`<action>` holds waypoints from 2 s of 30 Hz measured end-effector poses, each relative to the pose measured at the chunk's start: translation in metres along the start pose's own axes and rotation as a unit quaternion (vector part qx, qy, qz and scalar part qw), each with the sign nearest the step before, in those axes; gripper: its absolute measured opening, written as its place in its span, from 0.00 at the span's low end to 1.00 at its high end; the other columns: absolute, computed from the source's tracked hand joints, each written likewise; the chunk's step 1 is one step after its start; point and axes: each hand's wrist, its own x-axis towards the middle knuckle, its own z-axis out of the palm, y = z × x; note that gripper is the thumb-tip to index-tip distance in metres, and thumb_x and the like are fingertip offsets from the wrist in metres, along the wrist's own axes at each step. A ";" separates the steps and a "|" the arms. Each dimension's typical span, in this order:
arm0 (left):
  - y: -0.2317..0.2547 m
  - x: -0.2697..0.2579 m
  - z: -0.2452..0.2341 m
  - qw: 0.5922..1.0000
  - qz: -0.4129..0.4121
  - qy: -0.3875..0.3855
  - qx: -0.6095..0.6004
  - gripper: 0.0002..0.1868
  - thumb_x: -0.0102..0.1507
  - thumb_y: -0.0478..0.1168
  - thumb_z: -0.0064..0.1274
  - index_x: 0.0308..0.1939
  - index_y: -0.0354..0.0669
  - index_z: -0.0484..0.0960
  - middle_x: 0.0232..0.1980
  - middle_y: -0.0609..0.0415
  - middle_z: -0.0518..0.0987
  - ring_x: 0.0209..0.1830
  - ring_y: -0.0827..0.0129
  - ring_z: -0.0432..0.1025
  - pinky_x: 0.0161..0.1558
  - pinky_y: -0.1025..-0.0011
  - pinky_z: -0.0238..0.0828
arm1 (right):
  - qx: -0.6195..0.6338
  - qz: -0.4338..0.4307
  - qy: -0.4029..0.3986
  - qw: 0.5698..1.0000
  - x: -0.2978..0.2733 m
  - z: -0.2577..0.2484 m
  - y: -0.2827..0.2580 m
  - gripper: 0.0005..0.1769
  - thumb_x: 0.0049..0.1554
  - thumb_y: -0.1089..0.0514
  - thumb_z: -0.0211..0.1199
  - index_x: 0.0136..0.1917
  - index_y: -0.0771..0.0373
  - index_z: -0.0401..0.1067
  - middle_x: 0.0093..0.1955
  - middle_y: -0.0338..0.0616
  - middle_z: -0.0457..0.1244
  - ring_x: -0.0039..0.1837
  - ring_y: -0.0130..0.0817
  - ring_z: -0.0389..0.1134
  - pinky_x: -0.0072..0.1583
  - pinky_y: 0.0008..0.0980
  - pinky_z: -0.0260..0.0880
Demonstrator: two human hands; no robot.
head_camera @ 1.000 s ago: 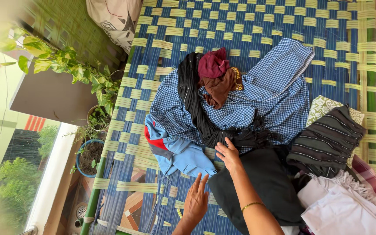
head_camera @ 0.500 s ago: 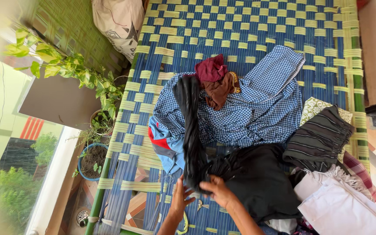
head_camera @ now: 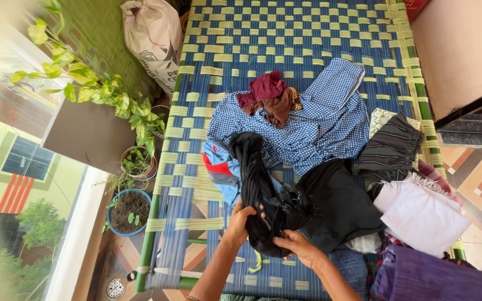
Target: The person folds a purple cloth, a black garment, and a blue-and-red top on a woven cot by hand.
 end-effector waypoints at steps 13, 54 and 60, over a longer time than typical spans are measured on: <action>-0.012 -0.100 0.054 0.661 0.194 -0.342 0.639 0.33 0.55 0.28 0.51 0.65 0.56 0.81 0.68 0.41 0.76 0.61 0.50 0.75 0.65 0.62 0.70 | 0.080 -0.074 0.145 0.983 0.022 -0.019 -0.046 0.22 0.62 0.55 0.61 0.66 0.69 0.71 0.53 0.49 0.70 0.50 0.34 0.74 0.51 0.32 0.74; 0.060 -0.047 0.187 0.815 0.220 -0.038 0.535 0.27 0.66 0.58 0.52 0.42 0.32 0.84 0.29 0.57 0.80 0.31 0.73 0.76 0.35 0.71 0.73 | 0.022 -0.299 0.134 0.944 -0.130 -0.058 -0.184 0.21 0.53 0.58 0.71 0.59 0.68 0.77 0.50 0.39 0.71 0.49 0.29 0.71 0.54 0.30 0.71; 0.107 -0.059 0.165 0.908 0.291 0.052 0.297 0.22 0.69 0.52 0.55 0.41 0.32 0.86 0.33 0.61 0.80 0.32 0.80 0.69 0.35 0.74 0.70 | 0.173 -0.374 0.093 0.907 -0.134 -0.082 -0.229 0.09 0.59 0.60 0.68 0.54 0.62 0.77 0.51 0.38 0.70 0.52 0.30 0.70 0.57 0.34 0.71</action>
